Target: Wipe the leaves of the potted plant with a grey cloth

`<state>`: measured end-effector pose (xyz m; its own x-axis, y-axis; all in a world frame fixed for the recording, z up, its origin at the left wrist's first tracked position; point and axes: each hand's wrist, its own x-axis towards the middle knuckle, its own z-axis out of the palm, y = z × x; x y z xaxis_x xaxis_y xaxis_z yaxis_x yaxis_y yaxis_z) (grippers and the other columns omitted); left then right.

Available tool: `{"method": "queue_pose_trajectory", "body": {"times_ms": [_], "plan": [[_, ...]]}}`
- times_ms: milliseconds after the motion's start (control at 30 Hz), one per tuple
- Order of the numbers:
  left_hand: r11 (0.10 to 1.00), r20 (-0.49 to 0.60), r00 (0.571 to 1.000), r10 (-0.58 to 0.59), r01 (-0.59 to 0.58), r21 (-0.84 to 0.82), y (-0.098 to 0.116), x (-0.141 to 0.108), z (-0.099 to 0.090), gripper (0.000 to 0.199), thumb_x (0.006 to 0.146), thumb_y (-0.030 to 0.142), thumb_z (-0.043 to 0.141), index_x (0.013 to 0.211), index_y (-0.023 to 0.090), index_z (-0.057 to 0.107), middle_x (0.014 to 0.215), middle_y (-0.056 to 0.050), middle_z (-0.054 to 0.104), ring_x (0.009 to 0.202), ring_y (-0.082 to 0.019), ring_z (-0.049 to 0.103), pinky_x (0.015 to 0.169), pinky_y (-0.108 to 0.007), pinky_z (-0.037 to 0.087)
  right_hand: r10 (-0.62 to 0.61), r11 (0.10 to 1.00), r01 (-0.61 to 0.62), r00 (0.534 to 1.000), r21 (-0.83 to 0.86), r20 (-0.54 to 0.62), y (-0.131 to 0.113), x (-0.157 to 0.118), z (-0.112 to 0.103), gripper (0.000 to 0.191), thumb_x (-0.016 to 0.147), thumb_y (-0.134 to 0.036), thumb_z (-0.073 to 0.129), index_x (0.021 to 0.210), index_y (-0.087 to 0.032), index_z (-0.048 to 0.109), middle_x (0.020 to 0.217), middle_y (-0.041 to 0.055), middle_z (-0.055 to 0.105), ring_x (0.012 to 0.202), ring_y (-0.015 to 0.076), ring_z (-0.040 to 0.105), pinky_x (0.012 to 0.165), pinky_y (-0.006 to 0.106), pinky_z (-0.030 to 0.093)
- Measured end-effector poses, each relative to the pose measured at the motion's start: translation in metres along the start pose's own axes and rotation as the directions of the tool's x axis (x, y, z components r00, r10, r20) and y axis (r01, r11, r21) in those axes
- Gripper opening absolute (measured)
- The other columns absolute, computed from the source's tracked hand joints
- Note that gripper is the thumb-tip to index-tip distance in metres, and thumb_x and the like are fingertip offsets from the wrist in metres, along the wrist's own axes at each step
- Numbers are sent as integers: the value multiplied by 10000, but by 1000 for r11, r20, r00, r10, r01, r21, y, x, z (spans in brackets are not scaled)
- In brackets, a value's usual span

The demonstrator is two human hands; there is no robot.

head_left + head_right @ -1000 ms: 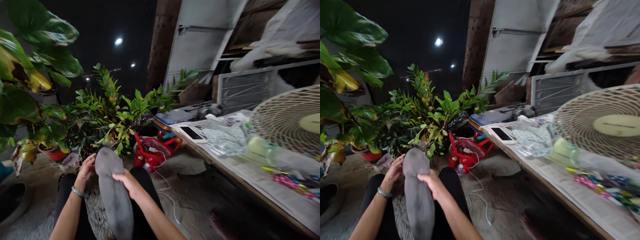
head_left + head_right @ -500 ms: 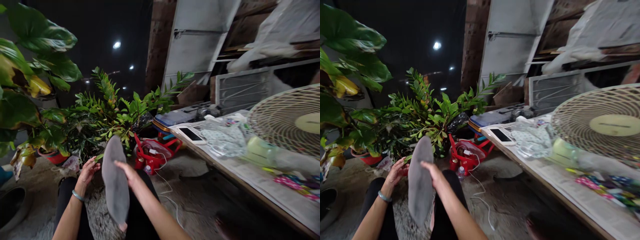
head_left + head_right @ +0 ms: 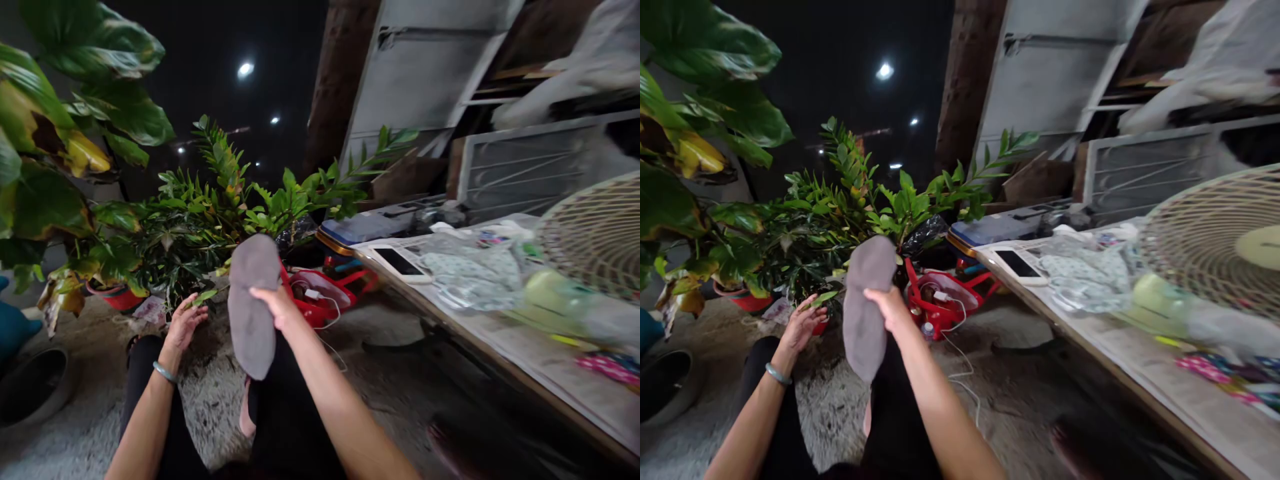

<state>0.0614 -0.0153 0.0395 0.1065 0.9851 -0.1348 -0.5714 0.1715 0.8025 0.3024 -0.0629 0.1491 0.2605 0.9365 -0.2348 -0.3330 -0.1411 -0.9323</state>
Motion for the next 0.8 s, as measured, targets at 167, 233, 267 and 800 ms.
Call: {"method": "queue_pose_trajectory", "body": {"times_ms": [167, 233, 267, 800], "plan": [[995, -72, 997, -20, 27, 99, 4, 0, -9, 412, 603, 293, 918, 977, 194, 776, 920, -62, 798, 901, -271, 743, 828, -348, 569, 88, 920, 78, 915, -385, 394, 40, -65, -10, 171, 545, -244, 795, 715, -239, 788, 731, 22, 766, 723, 269, 676, 701, 366, 548], [994, -52, 997, -58, 63, 91, 4, 0, -9, 395, 590, 287, 927, 943, 192, 777, 903, -62, 799, 873, -273, 744, 810, -353, 571, 83, 952, 24, 941, -306, 329, 20, -76, -26, 217, 520, -270, 824, 734, -245, 794, 733, 31, 774, 701, 275, 684, 688, 378, 550], [995, -36, 997, -68, 70, 67, 3, 0, -8, 406, 581, 277, 933, 943, 187, 772, 898, -60, 797, 854, -264, 744, 801, -349, 571, 53, 971, 13, 962, -238, 268, 6, -75, -29, 261, 500, -276, 841, 755, -241, 793, 738, 36, 778, 691, 278, 691, 689, 386, 554], [993, 16, 999, -51, 52, -109, -3, -5, -9, 447, 611, 198, 902, 1016, 152, 717, 842, -68, 769, 784, -212, 735, 811, -340, 560, 63, 998, -65, 992, 13, 113, 6, -58, 30, 418, 435, -354, 928, 803, -246, 762, 809, 76, 805, 739, 309, 733, 732, 426, 580]]}}
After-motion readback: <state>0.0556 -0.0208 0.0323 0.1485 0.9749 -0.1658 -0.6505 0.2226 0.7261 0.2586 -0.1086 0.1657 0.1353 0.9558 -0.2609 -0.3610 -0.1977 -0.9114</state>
